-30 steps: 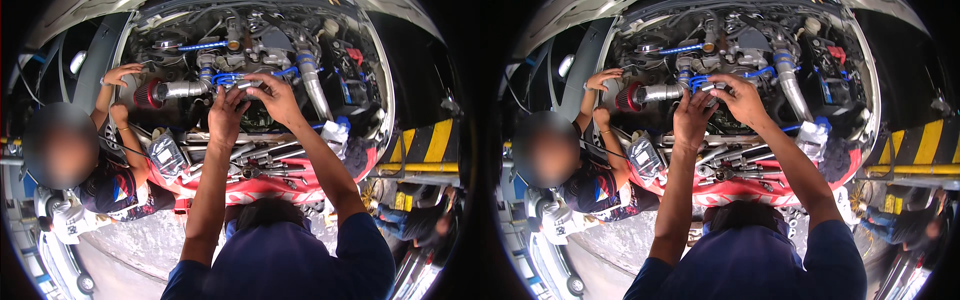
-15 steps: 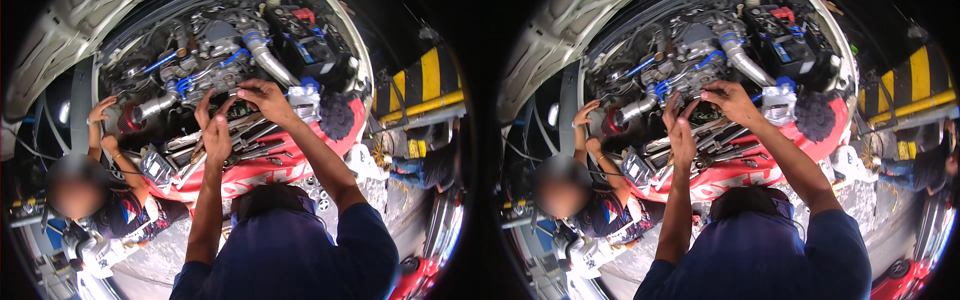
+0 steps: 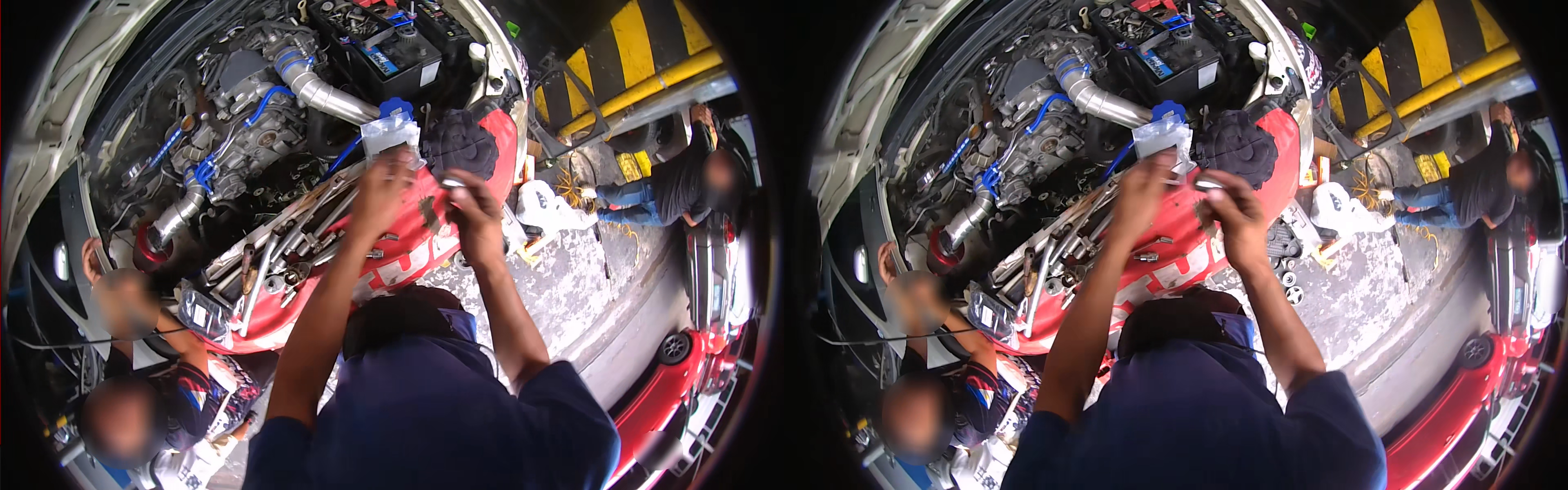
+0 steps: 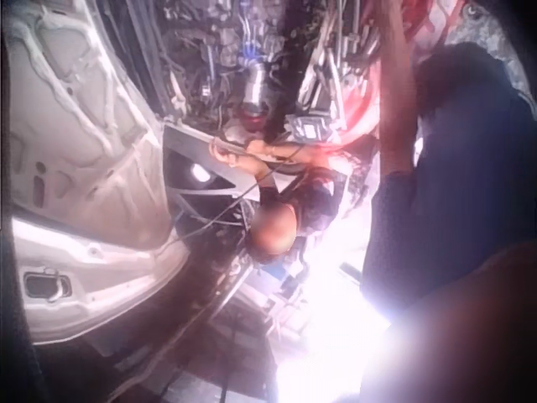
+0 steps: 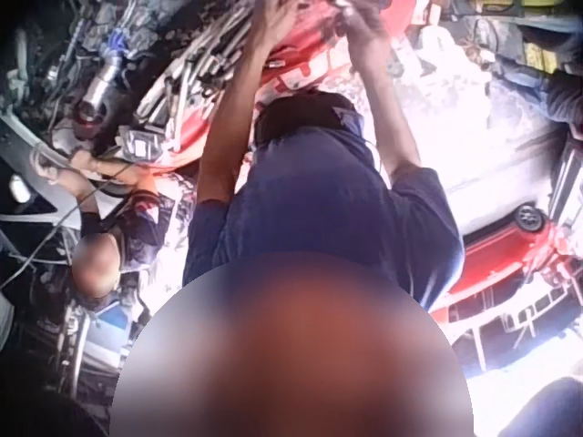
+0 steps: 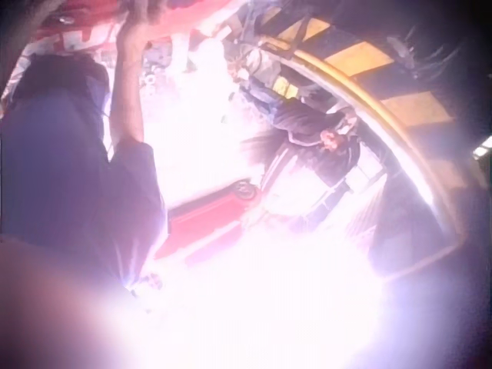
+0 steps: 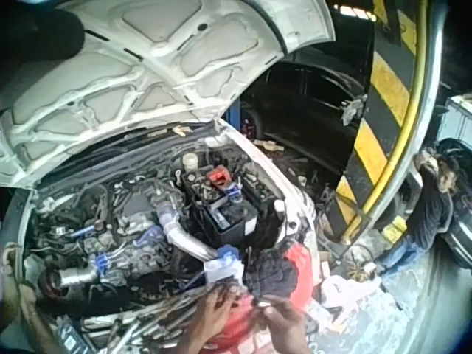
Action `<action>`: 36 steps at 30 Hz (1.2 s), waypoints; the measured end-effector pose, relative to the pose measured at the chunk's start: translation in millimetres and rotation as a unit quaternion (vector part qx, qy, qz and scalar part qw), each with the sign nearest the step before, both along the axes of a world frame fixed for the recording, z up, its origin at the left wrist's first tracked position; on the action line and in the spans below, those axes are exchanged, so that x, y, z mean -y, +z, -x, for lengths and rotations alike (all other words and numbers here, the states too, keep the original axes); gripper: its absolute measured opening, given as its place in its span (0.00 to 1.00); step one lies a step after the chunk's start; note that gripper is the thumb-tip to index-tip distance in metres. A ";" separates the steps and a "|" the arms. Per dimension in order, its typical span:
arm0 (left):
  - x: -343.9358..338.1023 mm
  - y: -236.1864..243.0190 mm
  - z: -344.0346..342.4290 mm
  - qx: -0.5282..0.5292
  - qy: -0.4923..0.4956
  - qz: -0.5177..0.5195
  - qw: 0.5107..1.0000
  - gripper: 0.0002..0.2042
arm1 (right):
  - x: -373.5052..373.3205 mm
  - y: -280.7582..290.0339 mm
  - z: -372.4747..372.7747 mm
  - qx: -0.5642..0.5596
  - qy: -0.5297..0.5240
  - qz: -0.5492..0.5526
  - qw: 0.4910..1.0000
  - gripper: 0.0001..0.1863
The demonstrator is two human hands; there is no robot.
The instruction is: Repairing and inspecting various components within a car engine bay using hand tools.
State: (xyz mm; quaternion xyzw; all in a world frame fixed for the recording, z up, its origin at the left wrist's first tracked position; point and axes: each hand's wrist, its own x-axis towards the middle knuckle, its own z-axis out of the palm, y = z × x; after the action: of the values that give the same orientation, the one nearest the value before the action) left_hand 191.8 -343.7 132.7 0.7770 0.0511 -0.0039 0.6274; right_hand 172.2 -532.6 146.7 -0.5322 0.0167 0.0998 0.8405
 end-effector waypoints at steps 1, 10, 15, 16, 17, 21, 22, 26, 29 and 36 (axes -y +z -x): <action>34.3 -2.6 -10.6 0.022 -0.056 -0.074 0.995 0.26 | 27.0 -7.5 5.5 -0.028 -0.050 0.006 0.998 0.17; 132.1 -102.1 -67.8 0.151 -0.126 -0.703 0.683 0.17 | 124.7 -40.7 44.4 -0.033 -0.193 -0.106 0.975 0.19; 111.4 -111.5 -87.0 0.203 -0.189 -0.634 0.722 0.12 | 100.8 -44.5 39.5 -0.061 -0.168 -0.119 0.977 0.19; 103.6 -113.1 -87.2 0.227 -0.163 -0.594 0.755 0.11 | 92.8 -43.2 33.3 -0.060 -0.149 -0.122 0.979 0.19; 103.2 -115.3 -83.0 0.222 -0.161 -0.593 0.757 0.11 | 86.3 -42.5 28.8 -0.062 -0.135 -0.123 0.981 0.19; 92.2 -99.5 -36.8 0.280 -0.029 -0.549 0.787 0.17 | 56.4 -26.5 9.5 -0.029 -0.067 -0.098 0.992 0.19; 84.8 -94.4 -14.1 0.260 -0.062 -0.512 0.816 0.18 | 46.2 -21.0 5.1 -0.019 -0.050 -0.086 0.995 0.20; -17.9 -31.0 97.4 0.172 -0.019 -0.308 0.936 0.14 | -11.8 -8.6 -12.6 0.008 0.022 -0.045 0.999 0.20; -146.0 -40.0 141.2 0.202 0.238 -0.304 0.900 0.08 | -80.9 9.7 -23.4 -0.027 0.112 0.045 0.992 0.18; -359.4 -82.5 226.9 -0.127 0.349 -0.504 0.780 0.27 | -300.6 -73.6 -69.8 0.019 0.341 0.214 0.915 0.18</action>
State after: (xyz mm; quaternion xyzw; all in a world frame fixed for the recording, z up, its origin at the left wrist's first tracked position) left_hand -35.1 15.7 50.2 0.9038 0.3926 0.1433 0.0925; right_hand 242.0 -232.0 73.1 -0.6748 -0.1612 0.3641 0.6214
